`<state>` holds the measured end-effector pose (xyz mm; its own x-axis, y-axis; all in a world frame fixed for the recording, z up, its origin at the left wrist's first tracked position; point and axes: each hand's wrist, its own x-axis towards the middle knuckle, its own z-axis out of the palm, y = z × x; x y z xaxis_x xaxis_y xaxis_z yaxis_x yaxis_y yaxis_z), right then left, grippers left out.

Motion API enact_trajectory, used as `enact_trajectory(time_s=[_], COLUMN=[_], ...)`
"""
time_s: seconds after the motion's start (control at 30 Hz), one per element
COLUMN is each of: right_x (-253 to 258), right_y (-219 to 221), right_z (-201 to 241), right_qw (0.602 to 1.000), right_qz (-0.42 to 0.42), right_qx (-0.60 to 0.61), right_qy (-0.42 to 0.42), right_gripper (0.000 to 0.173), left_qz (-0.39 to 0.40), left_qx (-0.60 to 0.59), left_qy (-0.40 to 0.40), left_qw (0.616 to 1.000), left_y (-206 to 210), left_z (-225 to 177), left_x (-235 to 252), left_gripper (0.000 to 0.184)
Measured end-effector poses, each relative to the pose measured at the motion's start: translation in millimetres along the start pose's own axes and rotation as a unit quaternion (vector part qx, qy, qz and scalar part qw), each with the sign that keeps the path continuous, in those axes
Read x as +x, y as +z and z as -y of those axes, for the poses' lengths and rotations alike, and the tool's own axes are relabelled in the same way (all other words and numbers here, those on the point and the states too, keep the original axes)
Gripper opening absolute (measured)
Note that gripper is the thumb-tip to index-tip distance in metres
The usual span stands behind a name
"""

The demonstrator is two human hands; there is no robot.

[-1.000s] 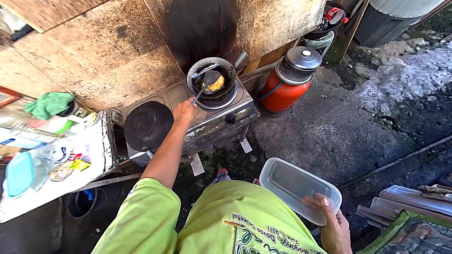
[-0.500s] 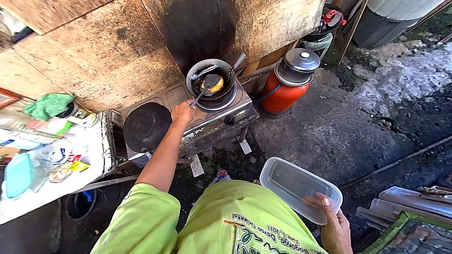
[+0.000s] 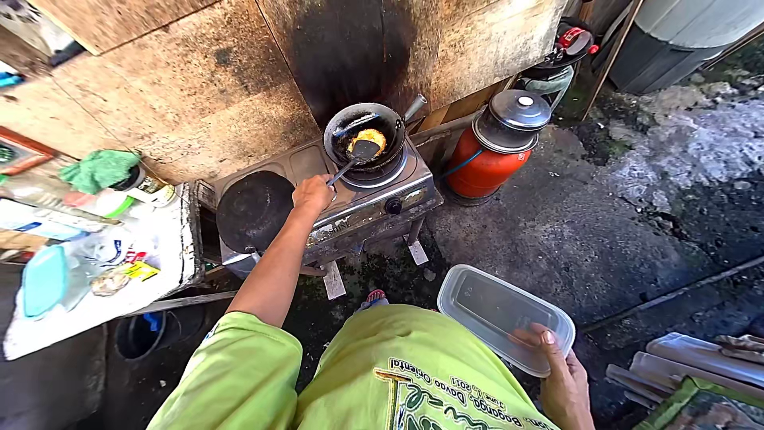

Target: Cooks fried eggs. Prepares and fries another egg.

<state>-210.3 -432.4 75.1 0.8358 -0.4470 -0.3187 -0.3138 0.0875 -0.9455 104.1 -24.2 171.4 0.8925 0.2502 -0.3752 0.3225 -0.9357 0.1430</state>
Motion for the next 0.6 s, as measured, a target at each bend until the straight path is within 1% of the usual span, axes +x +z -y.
enact_trajectory(time_s=[0.07, 0.2, 0.23, 0.3, 0.33, 0.37, 0.4, 0.43, 0.47, 0.5, 0.53, 0.6], right_x=[1.6, 7.2, 9.1, 12.3, 13.9, 15.2, 16.3, 17.0, 17.4, 17.9, 18.1, 18.7], right_y=[1.7, -0.1, -1.3, -5.0, -6.9, -8.3, -9.4, -10.2, -9.9, -9.3, -9.1, -9.1], right_z=[0.0, -6.6, -9.8, -18.7, -24.0, -28.8, -32.8, -36.3, -39.2, -40.9, -41.2, -41.5], right_qw=[1.000, 1.000, 1.000, 0.999, 0.998, 0.997, 0.995, 0.992, 0.988, 0.985, 0.984, 0.982], right_qz=[0.007, 0.002, -0.003, -0.015, -0.022, -0.031, -0.041, -0.052, -0.062, -0.069, -0.070, -0.069], right_qx=[-0.002, -0.006, -0.009, -0.019, -0.020, -0.018, -0.015, -0.010, -0.004, 0.001, 0.002, 0.001], right_qy=[0.001, 0.017, 0.024, 0.043, 0.054, 0.070, 0.093, 0.118, 0.141, 0.156, 0.166, 0.175], right_gripper=[0.040, 0.042, 0.042, 0.042, 0.042, 0.041, 0.041, 0.043, 0.044, 0.045, 0.046, 0.048], left_qz=[0.001, -0.016, -0.023, -0.037, -0.041, -0.031, 0.005, 0.052, 0.088, 0.109, 0.121, 0.127], left_qx=[-0.009, -0.040, -0.072, -0.195, -0.280, -0.389, -0.508, -0.602, -0.659, -0.691, -0.709, -0.731], left_qy=[0.001, 0.001, 0.006, 0.011, 0.006, -0.006, -0.028, -0.053, -0.076, -0.093, -0.101, -0.096], left_qw=[1.000, 0.999, 0.997, 0.980, 0.959, 0.921, 0.861, 0.795, 0.743, 0.708, 0.687, 0.664], left_y=[0.2, -13.7, -16.4, -15.3, -9.6, -1.9, 3.9, 8.4, 12.1, 14.3, 16.0, 17.6], left_z=[-0.8, -0.9, 2.9, 12.7, 16.5, 16.0, 14.0, 13.4, 13.6, 12.8, 10.6, 7.1], left_x=[1.1, -8.0, -12.9, -23.4, -28.7, -35.7, -41.4, -44.1, -44.0, -43.4, -43.3, -48.2], left_gripper=[0.040, 0.040, 0.040, 0.041, 0.039, 0.035, 0.031, 0.031, 0.031, 0.033, 0.034, 0.035])
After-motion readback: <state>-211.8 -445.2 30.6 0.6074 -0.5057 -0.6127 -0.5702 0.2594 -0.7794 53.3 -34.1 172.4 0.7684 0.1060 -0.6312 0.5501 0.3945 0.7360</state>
